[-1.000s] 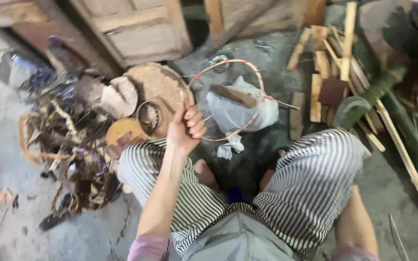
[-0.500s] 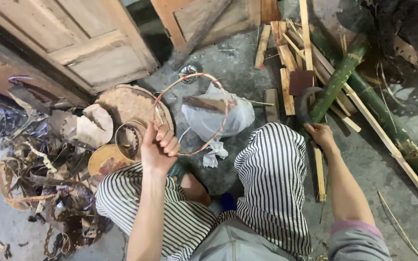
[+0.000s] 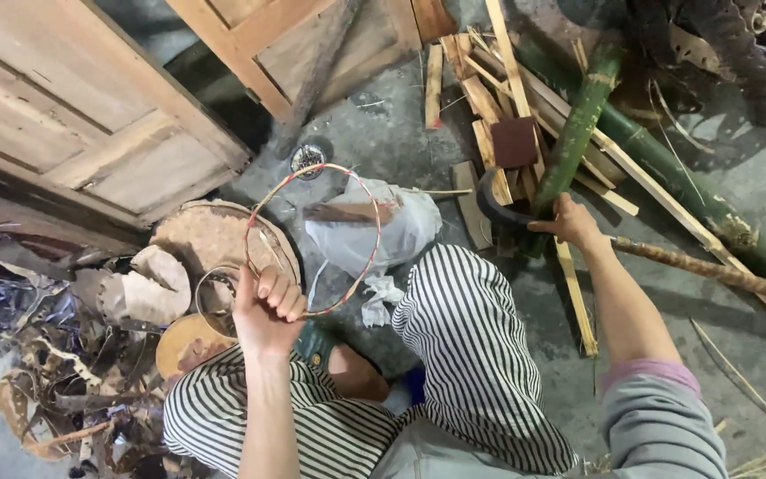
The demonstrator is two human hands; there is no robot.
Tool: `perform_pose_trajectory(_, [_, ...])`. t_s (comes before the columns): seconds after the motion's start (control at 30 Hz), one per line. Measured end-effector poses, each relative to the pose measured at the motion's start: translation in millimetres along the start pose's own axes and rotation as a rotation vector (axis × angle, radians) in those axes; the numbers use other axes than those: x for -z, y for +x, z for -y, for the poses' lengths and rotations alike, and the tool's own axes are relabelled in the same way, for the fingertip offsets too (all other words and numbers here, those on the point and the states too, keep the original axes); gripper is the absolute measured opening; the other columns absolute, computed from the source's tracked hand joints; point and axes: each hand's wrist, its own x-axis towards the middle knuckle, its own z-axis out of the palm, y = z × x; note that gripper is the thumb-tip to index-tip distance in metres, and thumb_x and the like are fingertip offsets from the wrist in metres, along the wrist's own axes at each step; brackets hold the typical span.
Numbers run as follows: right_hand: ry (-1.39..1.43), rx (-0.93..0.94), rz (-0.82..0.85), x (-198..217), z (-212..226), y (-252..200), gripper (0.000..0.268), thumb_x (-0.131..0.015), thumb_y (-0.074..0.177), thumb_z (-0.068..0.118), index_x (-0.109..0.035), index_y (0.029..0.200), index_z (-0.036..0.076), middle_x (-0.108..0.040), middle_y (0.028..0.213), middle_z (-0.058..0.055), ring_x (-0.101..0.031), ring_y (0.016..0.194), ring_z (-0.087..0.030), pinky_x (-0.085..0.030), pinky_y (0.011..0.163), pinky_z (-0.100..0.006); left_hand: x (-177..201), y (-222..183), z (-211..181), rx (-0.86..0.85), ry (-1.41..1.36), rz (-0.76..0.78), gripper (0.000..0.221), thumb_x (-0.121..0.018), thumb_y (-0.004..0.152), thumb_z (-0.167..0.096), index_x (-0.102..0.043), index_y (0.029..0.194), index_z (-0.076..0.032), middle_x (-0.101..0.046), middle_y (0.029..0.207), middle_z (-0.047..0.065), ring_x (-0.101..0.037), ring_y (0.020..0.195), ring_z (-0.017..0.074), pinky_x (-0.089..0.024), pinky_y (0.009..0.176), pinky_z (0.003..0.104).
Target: The person is wrapping a circular frame with thin strips of material, likely rattan or wire, and using a knife to trim the ends as part of an instrument repair process.
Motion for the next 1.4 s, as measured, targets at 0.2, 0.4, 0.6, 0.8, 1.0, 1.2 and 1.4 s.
perform_pose_trajectory(0.2, [-0.153,0.112,-0.131,-7.8,-9.2,-2.4,0.069,-0.079,0.086,0.057,-0.042,0.109,0.004,-0.068,0.078,-0.025,-0.072,0.077,-0.046,-0.055,0.070,-0.055,-2.6,1.9,0.5,-0.012,-0.011,0.055,0.048,-0.046,0.106,-0.057,-0.036,0.073,-0.022,-0.022,0.062,-0.008,-0.021,0.047,0.0090,-0.024,0.045,0.025])
perform_pose_trajectory(0.4, [-0.214,0.545,-0.448,20.2,67.0,-44.5,0.045,-0.076,0.097,0.022,-0.050,0.127,0.001,-0.066,0.110,-0.022,-0.065,0.107,-0.046,-0.056,0.088,-0.059,1.0,-1.7,-0.3,-0.016,-0.013,0.153,0.049,-0.048,0.105,-0.058,-0.037,0.074,-0.022,-0.022,0.062,-0.008,-0.022,0.048,0.0087,-0.025,0.046,0.025])
perform_pose_trajectory(0.6, [0.778,0.692,0.073,93.3,264.4,-180.9,0.048,-0.065,0.098,0.004,-0.050,0.143,0.007,-0.061,0.139,-0.018,-0.057,0.132,-0.026,-0.049,0.106,-0.039,-1.5,-21.4,-9.5,0.011,-0.039,0.246,0.052,-0.047,0.103,-0.062,-0.037,0.073,-0.021,-0.024,0.061,-0.006,-0.022,0.048,0.0100,-0.026,0.048,0.027])
perform_pose_trajectory(0.8, [0.851,0.997,0.298,52.8,358.9,-235.7,0.089,-0.071,0.098,0.008,-0.010,0.163,0.012,-0.027,0.155,-0.045,-0.027,0.145,-0.061,-0.030,0.112,-0.074,2.9,-42.5,-46.7,0.030,0.019,0.365,0.054,-0.050,0.102,-0.064,-0.037,0.073,-0.021,-0.023,0.061,-0.006,-0.021,0.049,0.0099,-0.026,0.049,0.028])
perform_pose_trajectory(1.0, [1.229,0.612,0.387,19.9,373.7,-211.6,0.028,-0.051,0.107,0.018,-0.065,0.128,0.006,-0.063,0.076,-0.010,-0.060,0.056,-0.011,-0.050,0.039,-0.023,-42.0,-45.5,-73.5,-0.061,0.080,0.203,0.044,-0.056,0.100,-0.057,-0.058,0.105,-0.013,-0.044,0.077,-0.003,-0.035,0.059,0.0081,-0.031,0.052,0.023])
perform_pose_trajectory(1.2, [1.091,0.660,0.374,14.1,372.3,-181.7,0.029,-0.036,0.113,0.015,-0.058,0.132,0.012,-0.033,0.066,0.000,-0.029,0.040,-0.003,-0.029,0.033,-0.016,-61.0,-16.6,-81.5,-0.138,0.223,-0.079,0.050,-0.053,0.101,-0.046,-0.062,0.121,-0.001,-0.060,0.086,0.007,-0.061,0.077,0.0197,-0.052,0.075,0.033])
perform_pose_trajectory(1.4, [1.056,0.514,0.557,31.5,377.0,-195.8,0.072,-0.015,0.106,0.058,-0.057,0.138,0.009,-0.039,0.066,-0.002,-0.033,0.046,-0.008,-0.032,0.045,-0.023,-66.6,0.7,-78.6,-0.120,0.266,-0.086,0.044,-0.052,0.102,-0.054,-0.058,0.090,-0.012,-0.026,0.065,-0.008,-0.029,0.051,0.0059,-0.025,0.046,0.021])
